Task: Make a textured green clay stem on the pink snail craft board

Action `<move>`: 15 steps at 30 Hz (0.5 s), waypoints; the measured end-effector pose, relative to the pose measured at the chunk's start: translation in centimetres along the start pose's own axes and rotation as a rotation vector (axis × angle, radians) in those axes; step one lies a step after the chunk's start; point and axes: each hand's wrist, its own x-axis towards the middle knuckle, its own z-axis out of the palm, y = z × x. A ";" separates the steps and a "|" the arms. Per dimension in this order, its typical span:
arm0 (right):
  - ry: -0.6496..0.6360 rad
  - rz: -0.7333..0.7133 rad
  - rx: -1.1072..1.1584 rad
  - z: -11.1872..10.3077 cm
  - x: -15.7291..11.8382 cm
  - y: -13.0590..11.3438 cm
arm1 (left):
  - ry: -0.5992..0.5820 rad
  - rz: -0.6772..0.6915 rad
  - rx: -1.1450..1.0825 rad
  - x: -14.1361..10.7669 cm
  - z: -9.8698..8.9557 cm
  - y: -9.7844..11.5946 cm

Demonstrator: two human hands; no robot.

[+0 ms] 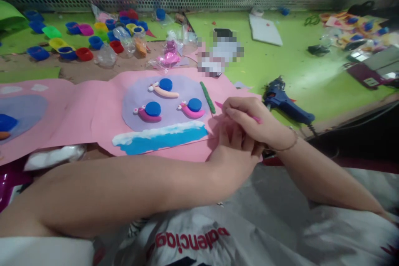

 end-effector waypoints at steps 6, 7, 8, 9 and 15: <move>0.202 0.068 0.010 0.0 -2.8 -0.5 | 0.042 0.101 0.117 -0.8 -0.4 0.7; 0.238 0.081 -0.023 0.3 -3.2 -0.7 | 0.077 0.092 0.142 -1.2 -0.4 1.0; 0.282 0.095 -0.037 0.8 -3.4 -0.9 | 0.119 0.072 0.162 -1.6 -0.5 1.3; 0.332 0.108 -0.029 1.2 -3.6 -1.1 | 0.159 0.057 0.176 -1.9 -0.5 1.6; 0.463 0.097 -0.047 3.4 -3.5 -1.5 | 0.117 -0.041 0.182 -2.7 -0.2 2.0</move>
